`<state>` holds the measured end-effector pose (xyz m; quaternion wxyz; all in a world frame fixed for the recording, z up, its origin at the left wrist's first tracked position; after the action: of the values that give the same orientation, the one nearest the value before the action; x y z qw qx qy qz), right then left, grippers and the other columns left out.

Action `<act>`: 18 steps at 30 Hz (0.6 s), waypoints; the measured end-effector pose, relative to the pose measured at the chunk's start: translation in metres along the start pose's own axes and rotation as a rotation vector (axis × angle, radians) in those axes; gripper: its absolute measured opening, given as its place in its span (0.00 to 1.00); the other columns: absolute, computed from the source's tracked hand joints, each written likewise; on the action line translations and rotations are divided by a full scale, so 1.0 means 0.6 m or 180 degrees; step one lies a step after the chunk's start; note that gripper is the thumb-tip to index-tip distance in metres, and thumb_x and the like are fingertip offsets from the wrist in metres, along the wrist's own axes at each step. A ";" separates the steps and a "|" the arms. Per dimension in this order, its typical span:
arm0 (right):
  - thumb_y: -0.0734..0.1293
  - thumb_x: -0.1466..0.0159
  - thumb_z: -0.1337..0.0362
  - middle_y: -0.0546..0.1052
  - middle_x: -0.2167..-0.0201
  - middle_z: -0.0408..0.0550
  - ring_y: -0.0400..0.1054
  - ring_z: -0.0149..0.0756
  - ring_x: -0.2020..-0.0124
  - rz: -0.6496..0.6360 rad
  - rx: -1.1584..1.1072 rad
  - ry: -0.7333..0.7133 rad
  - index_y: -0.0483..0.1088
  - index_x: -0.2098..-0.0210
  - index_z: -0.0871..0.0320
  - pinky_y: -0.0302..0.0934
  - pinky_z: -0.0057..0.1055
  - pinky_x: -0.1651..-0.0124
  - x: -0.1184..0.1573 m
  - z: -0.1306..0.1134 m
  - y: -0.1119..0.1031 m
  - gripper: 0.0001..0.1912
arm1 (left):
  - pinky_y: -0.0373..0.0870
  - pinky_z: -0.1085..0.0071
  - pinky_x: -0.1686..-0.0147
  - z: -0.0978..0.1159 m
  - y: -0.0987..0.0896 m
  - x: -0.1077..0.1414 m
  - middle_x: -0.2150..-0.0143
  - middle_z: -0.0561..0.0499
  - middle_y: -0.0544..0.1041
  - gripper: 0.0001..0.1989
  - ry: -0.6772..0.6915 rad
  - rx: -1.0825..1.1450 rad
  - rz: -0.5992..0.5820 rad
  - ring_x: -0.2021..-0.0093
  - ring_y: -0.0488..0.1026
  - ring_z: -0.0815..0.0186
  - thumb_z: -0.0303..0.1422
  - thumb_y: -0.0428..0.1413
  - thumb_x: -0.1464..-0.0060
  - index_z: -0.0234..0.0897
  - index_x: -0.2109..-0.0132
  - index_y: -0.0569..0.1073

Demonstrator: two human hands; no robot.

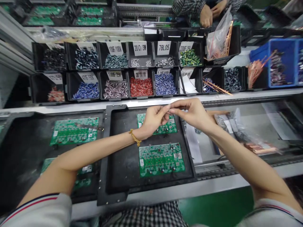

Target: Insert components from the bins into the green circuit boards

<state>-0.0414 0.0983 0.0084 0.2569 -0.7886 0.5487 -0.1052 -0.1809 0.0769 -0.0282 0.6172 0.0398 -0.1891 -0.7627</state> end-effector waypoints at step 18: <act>0.54 0.36 0.68 0.74 0.63 0.47 0.65 0.35 0.64 -0.1295 0.2321 -0.1222 0.67 0.66 0.59 0.44 0.35 0.61 -0.038 0.101 0.001 0.11 | 0.51 0.80 0.79 -0.017 -0.003 0.076 0.72 0.51 0.69 0.08 -0.1803 0.0615 0.0305 0.79 0.58 0.79 0.31 0.54 0.44 0.27 0.64 0.72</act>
<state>-0.0231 0.1366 -0.0405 0.5886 -0.7437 0.2524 -0.1918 -0.1900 0.0312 -0.0305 0.5685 -0.1249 -0.4270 -0.6920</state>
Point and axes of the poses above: each hand's wrist, its own x-axis away from the middle knuckle, its own y-axis out of the palm, z = x × y, the point moved 1 cm from there along -x, towards the middle knuckle
